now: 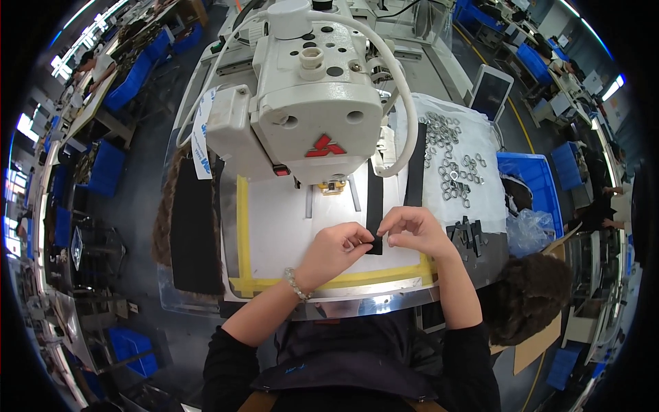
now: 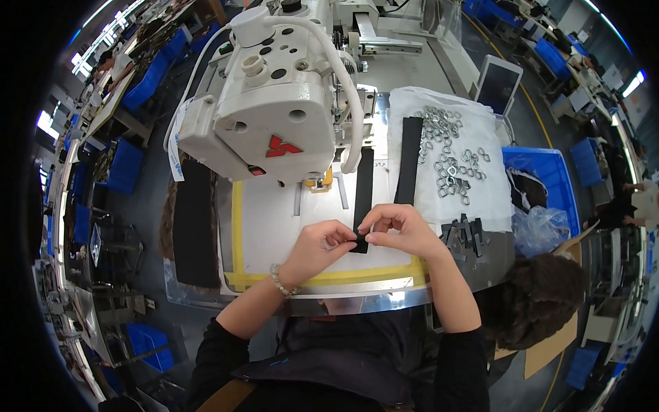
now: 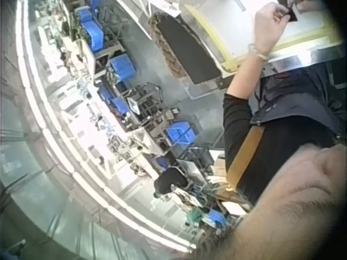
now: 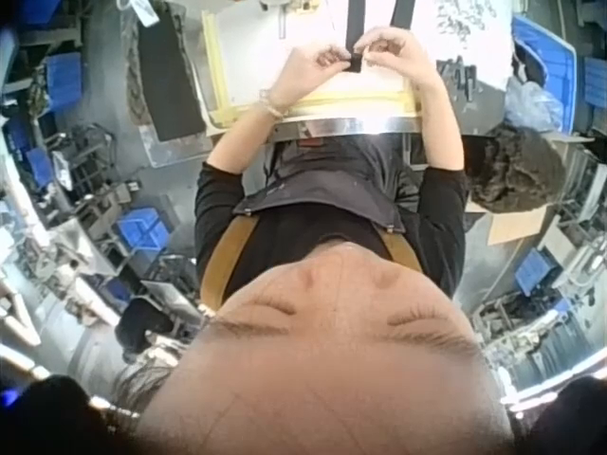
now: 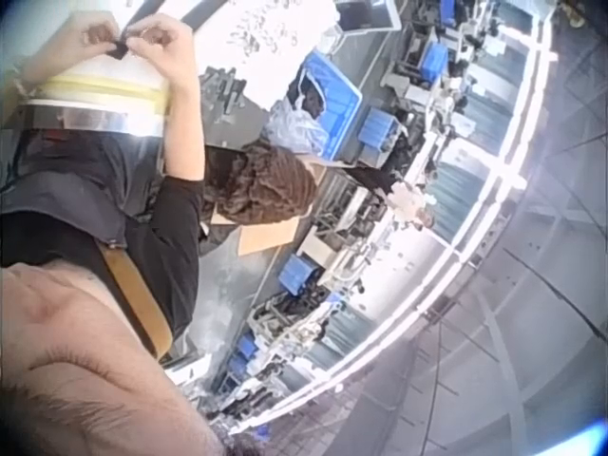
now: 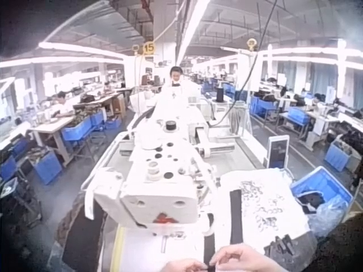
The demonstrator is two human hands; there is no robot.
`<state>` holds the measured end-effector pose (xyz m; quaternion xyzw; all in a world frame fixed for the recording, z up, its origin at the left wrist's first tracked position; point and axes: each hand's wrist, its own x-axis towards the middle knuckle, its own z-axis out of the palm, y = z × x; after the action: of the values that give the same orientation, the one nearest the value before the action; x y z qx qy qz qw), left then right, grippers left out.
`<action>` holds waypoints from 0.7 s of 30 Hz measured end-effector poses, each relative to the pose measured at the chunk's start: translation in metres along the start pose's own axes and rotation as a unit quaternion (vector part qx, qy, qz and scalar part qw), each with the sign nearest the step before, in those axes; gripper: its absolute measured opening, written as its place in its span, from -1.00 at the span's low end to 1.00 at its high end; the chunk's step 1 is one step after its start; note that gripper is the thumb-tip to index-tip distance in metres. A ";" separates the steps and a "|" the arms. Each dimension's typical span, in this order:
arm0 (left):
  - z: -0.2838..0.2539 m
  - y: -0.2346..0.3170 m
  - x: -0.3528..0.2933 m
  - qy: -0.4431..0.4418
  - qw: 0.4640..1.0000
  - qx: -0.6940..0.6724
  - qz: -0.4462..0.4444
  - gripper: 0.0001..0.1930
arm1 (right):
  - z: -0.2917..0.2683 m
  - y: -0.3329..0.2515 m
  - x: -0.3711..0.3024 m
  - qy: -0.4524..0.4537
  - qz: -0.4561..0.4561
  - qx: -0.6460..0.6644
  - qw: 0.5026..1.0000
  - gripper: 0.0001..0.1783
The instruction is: Sewing leather straps and metal rings onto fur pieces using an industrial sewing machine.
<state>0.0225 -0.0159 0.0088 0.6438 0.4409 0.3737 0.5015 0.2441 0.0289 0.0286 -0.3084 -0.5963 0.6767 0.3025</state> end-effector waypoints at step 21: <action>0.007 0.000 0.003 0.074 0.993 -0.079 0.048 -0.73 | 0.004 0.000 0.001 0.092 -0.099 -0.181 0.974 -0.81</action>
<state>0.0302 -0.0154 0.0073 0.5931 0.4144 0.4776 0.4983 0.2406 0.0269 0.0294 -0.3580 -0.7059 0.4931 0.3611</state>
